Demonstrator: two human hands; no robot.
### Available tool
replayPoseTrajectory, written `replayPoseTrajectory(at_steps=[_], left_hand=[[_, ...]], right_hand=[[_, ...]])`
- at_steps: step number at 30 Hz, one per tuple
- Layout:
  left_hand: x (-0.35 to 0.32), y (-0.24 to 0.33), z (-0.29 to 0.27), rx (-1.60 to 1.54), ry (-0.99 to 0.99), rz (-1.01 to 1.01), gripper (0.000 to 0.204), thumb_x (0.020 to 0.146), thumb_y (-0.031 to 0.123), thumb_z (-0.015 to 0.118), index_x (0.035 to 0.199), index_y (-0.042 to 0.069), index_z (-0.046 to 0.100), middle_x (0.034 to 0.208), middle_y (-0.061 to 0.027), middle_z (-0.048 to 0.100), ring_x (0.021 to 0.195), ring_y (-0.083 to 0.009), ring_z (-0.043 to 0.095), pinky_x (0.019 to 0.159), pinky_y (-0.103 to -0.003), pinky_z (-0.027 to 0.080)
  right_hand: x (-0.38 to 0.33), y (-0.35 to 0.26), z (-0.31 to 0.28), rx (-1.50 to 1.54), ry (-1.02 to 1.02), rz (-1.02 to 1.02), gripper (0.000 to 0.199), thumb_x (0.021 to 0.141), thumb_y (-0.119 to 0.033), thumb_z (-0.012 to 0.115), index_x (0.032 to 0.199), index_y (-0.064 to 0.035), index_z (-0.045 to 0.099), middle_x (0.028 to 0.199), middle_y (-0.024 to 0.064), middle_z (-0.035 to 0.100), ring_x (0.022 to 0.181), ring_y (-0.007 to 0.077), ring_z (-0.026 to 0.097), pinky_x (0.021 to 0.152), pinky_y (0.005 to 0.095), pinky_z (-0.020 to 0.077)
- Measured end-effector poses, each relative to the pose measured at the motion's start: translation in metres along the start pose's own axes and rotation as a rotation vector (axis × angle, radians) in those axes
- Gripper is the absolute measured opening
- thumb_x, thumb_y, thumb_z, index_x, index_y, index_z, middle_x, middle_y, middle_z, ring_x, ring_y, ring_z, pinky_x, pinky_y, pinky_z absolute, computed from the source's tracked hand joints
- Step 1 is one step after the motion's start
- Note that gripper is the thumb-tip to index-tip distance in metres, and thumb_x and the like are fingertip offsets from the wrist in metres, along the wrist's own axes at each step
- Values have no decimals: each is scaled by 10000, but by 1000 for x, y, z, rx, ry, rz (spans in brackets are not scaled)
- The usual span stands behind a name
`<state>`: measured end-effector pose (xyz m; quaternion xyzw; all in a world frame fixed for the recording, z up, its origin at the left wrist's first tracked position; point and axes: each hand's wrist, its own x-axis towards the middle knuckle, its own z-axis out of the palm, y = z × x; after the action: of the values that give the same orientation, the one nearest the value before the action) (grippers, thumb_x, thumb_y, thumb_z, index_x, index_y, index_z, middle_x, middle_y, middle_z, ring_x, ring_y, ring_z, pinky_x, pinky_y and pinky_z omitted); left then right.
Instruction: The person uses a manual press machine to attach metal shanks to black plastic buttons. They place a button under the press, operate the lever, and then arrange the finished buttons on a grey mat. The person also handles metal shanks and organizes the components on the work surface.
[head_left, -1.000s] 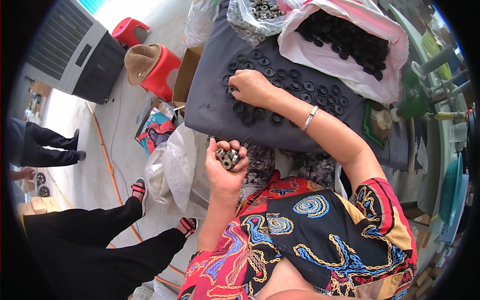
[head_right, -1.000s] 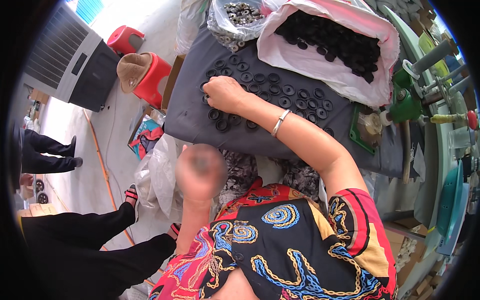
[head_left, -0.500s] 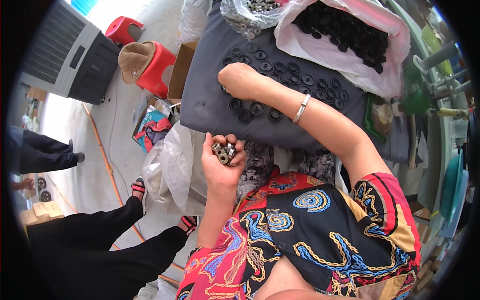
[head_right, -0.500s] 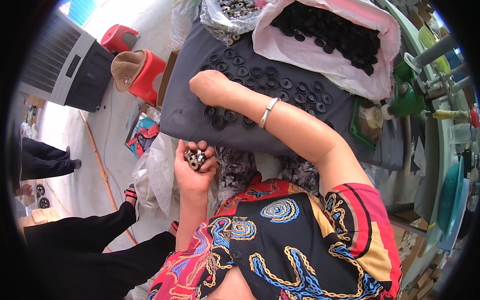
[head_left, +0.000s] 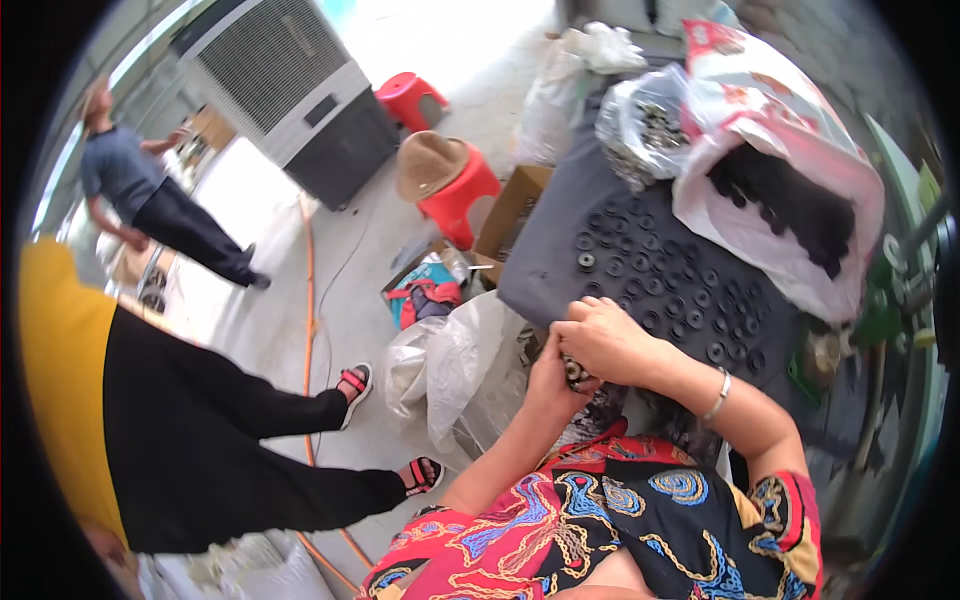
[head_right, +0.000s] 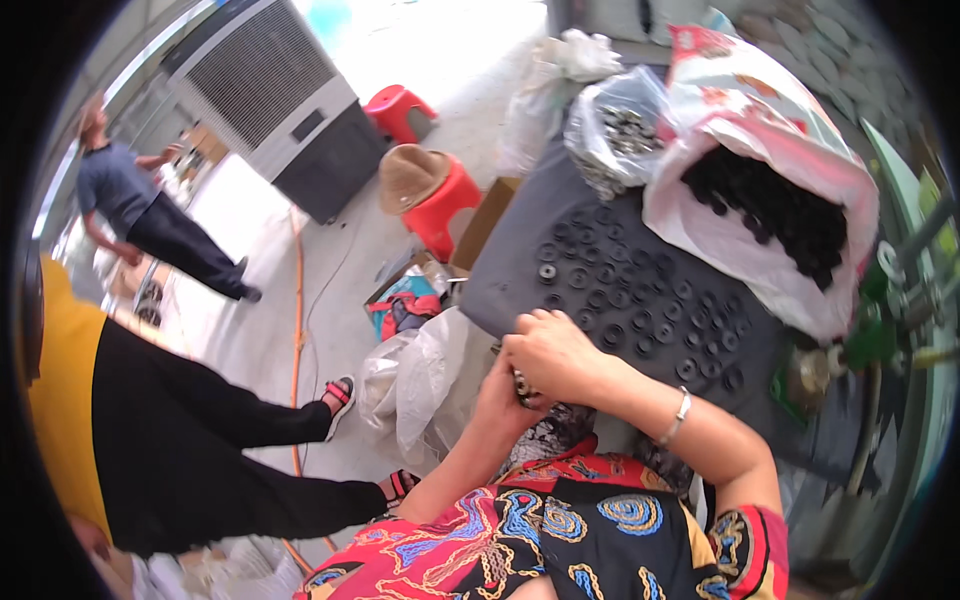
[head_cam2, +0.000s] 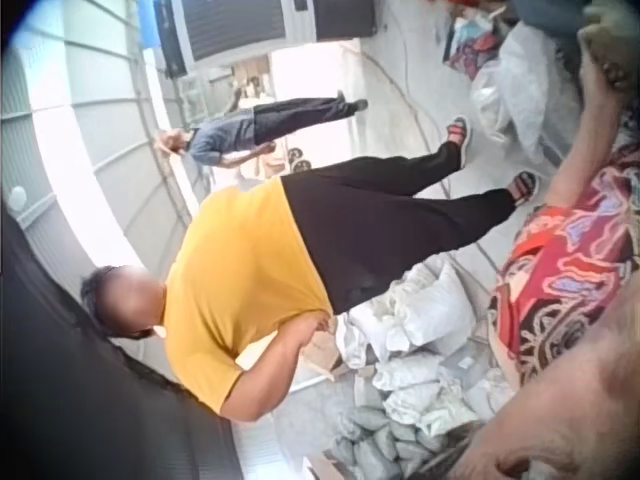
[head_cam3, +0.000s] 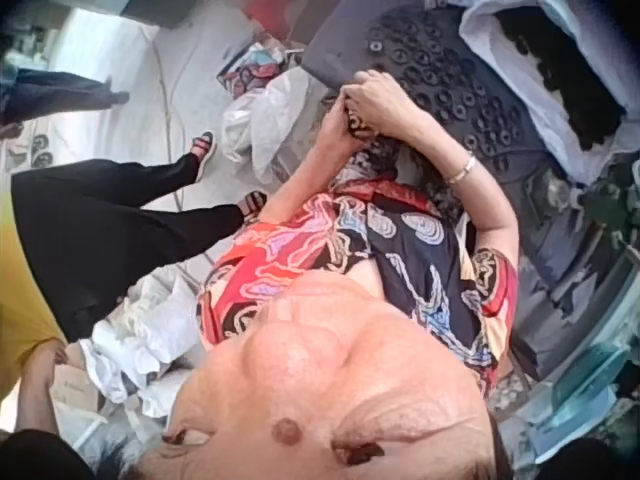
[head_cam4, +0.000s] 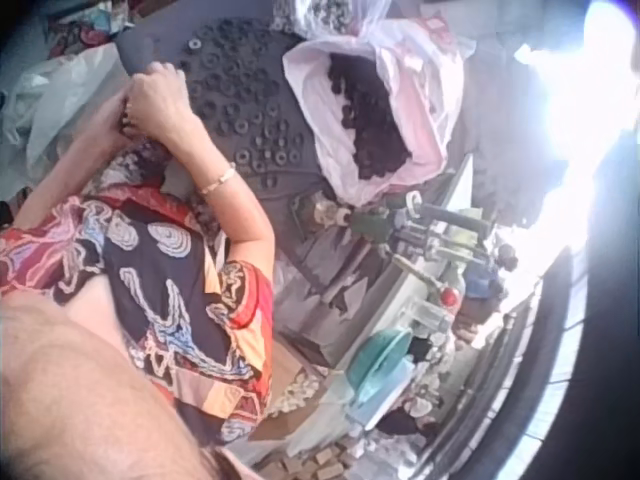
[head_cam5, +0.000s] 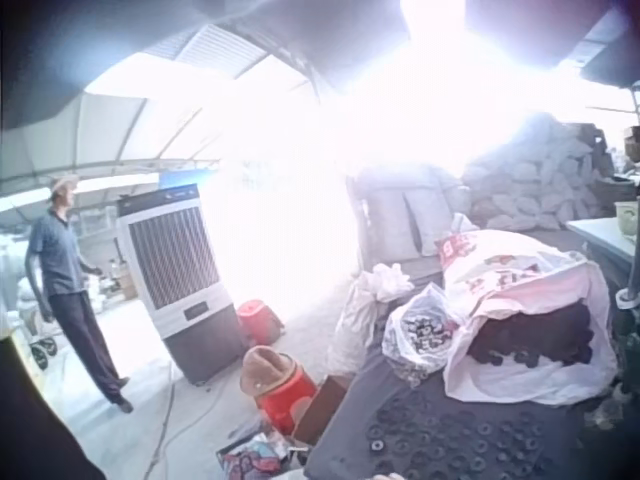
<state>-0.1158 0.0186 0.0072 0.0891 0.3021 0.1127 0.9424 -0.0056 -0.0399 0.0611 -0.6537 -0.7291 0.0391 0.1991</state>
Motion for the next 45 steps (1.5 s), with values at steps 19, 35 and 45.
replayPoseTrajectory(at_steps=[19,35,45], left_hand=[[-11,3,-8,88,-145,-74,457,952,615,426,938,189,591,775,3,609,626,-130,608,389,-249,399],[-4,21,-16,-268,-21,23,313,990,327,469,867,69,599,924,-146,585,846,-285,537,449,-269,407],[9,17,-30,-265,-65,-1,314,972,338,513,846,72,623,853,-146,636,772,-328,602,480,-315,436]], right_hand=[[-13,12,-10,407,38,39,176,695,-147,677,785,-2,636,779,151,559,784,337,579,706,430,486],[50,138,-3,-111,74,329,164,768,-154,623,835,-21,690,879,158,640,895,331,636,818,422,513],[51,133,2,-190,107,342,144,795,-141,638,779,0,663,858,176,619,886,352,604,807,445,491]])
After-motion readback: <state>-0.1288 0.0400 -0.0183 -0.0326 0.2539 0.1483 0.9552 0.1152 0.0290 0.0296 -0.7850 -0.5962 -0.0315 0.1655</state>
